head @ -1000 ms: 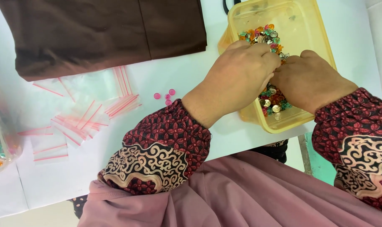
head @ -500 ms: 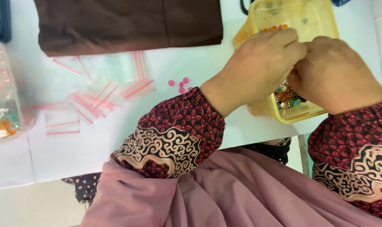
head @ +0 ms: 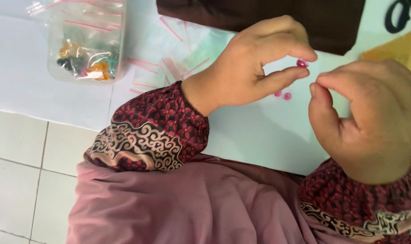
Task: Sorting various buttons from a container and packaging them into small plastic bags
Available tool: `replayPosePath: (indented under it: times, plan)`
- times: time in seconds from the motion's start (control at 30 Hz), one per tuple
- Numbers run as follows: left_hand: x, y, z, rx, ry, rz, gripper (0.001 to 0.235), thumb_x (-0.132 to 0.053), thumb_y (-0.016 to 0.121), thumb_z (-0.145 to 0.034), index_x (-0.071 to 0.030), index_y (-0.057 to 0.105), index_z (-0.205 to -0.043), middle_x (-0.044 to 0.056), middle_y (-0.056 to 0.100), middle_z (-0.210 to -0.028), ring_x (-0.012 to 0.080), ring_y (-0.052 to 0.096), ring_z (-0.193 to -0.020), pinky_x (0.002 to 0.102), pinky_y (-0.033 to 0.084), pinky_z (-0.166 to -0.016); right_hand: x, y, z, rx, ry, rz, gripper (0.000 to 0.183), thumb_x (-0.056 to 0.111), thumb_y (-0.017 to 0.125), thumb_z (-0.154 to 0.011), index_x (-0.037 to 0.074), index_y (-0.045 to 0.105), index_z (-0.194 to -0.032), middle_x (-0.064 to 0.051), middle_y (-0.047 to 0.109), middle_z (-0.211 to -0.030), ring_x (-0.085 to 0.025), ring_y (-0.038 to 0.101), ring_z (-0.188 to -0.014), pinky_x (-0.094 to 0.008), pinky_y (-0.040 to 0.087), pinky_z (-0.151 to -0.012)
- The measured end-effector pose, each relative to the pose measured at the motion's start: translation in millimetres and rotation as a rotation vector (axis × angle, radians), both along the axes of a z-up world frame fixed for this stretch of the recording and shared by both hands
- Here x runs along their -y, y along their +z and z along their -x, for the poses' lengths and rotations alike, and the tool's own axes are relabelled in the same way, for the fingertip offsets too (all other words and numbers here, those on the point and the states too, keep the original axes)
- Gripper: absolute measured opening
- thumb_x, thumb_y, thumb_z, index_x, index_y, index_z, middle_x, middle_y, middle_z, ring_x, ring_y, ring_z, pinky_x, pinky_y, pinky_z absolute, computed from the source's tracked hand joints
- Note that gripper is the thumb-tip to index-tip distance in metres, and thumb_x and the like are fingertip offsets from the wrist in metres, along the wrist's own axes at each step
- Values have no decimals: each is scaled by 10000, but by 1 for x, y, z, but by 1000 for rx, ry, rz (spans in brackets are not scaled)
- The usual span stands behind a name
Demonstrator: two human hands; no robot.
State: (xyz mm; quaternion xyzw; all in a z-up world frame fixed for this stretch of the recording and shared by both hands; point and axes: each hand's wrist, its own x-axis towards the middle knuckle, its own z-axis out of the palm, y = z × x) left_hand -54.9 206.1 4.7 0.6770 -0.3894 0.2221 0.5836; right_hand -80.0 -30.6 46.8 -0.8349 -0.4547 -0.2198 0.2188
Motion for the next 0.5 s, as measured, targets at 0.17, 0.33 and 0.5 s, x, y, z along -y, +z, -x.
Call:
replayPosePath:
  times: [0.17, 0.33, 0.5]
  plan:
    - [-13, -55, -22, -38, 162, -226, 100, -122, 692, -1003, -102, 653, -1092, 77, 583, -1007, 277, 608, -908, 419, 497, -836, -27, -60, -39, -194, -3, -177, 63, -198, 714, -1040, -151, 695, -1077, -261, 709, -1020, -394, 656, -942, -468, 532, -873]
    - [-3, -74, -22, -31, 203, -387, 178, -58, 672, -973, -53, 668, -1151, 84, 524, -991, 297, 554, -907, 437, 497, -861, -14, -73, -56, -233, 12, -35, 98, -112, 698, -1030, -87, 706, -1124, -202, 718, -1088, -356, 656, -990, -448, 530, -916]
    - [-3, -84, -24, -78, 205, -454, 275, 41, 708, -915, -22, 710, -1183, 81, 584, -981, 280, 601, -918, 417, 503, -904, -3, -65, -65, -261, -23, 168, 167, -55, 679, -987, -15, 738, -1138, -137, 736, -1116, -326, 658, -1006, -438, 539, -935]
